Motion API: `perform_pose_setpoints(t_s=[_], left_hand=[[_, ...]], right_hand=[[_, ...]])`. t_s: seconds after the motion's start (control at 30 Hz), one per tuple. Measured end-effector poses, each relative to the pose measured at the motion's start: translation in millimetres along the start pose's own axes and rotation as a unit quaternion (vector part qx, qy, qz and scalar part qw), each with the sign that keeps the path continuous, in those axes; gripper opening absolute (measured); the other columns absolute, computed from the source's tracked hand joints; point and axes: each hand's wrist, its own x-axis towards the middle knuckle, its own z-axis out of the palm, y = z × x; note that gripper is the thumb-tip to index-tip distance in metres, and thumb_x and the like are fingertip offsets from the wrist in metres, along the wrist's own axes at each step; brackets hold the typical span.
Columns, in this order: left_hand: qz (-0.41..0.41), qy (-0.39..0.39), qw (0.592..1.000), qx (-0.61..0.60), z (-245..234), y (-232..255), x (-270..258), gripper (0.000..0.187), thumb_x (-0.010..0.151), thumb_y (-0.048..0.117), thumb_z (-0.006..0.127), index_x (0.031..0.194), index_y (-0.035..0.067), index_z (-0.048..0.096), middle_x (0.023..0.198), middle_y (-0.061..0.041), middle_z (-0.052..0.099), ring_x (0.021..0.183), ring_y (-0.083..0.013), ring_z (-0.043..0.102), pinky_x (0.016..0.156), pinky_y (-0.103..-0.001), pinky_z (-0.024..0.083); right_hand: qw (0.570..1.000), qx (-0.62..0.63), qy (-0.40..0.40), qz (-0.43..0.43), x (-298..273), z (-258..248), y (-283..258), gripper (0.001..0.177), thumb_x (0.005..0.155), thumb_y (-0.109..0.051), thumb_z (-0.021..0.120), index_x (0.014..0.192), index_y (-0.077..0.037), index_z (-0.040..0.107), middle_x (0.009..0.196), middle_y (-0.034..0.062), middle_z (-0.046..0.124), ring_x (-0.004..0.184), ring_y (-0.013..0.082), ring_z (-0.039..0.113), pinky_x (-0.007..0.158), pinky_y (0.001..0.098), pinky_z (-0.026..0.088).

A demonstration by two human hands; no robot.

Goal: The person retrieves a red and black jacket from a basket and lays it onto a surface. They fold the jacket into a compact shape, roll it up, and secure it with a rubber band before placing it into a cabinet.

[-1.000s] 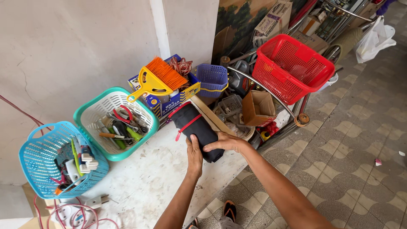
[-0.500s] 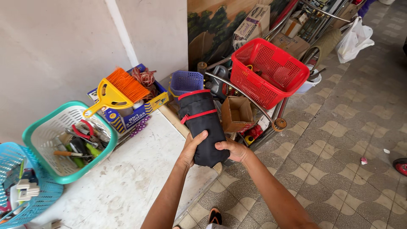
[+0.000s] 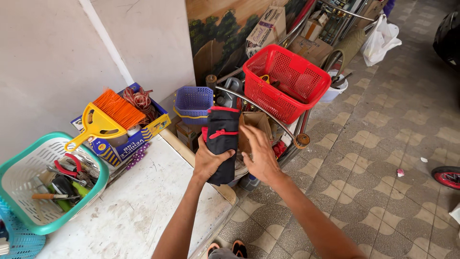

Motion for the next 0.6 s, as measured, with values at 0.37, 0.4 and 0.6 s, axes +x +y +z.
perform_pose_setpoints(t_s=[0.37,0.4,0.6], left_hand=[[0.063,-0.270,0.888,0.367,-25,46,5,0.165,0.050,0.060,0.092,0.156,-0.006,-0.016,0.117,-0.026,0.067,0.107,-0.0339,0.070,0.097,-0.033,0.054],[0.072,-0.277,0.878,0.383,-28,48,6,0.166,0.050,0.058,0.091,0.157,-0.006,-0.018,0.115,-0.025,0.068,0.106,-0.0344,0.070,0.096,-0.033,0.054],[0.128,-0.327,0.821,0.450,-44,59,15,0.161,0.051,0.051,0.086,0.160,-0.006,-0.018,0.107,-0.021,0.076,0.102,-0.0317,0.074,0.114,-0.035,0.043]], right_hand=[[0.906,-0.301,-0.211,-0.209,31,0,-33,0.126,0.060,-0.049,0.090,0.147,0.018,0.028,0.151,0.0335,0.034,0.147,0.0428,0.027,0.123,0.0552,0.012],[0.920,-0.267,-0.226,-0.175,33,4,-32,0.121,0.059,-0.051,0.091,0.143,0.015,0.033,0.145,0.0309,0.040,0.143,0.0416,0.034,0.124,0.0539,0.016],[0.974,-0.098,-0.136,-0.152,38,20,-24,0.095,0.051,-0.055,0.094,0.111,0.006,0.052,0.116,0.0294,0.059,0.116,0.0413,0.058,0.107,0.0491,0.042]])
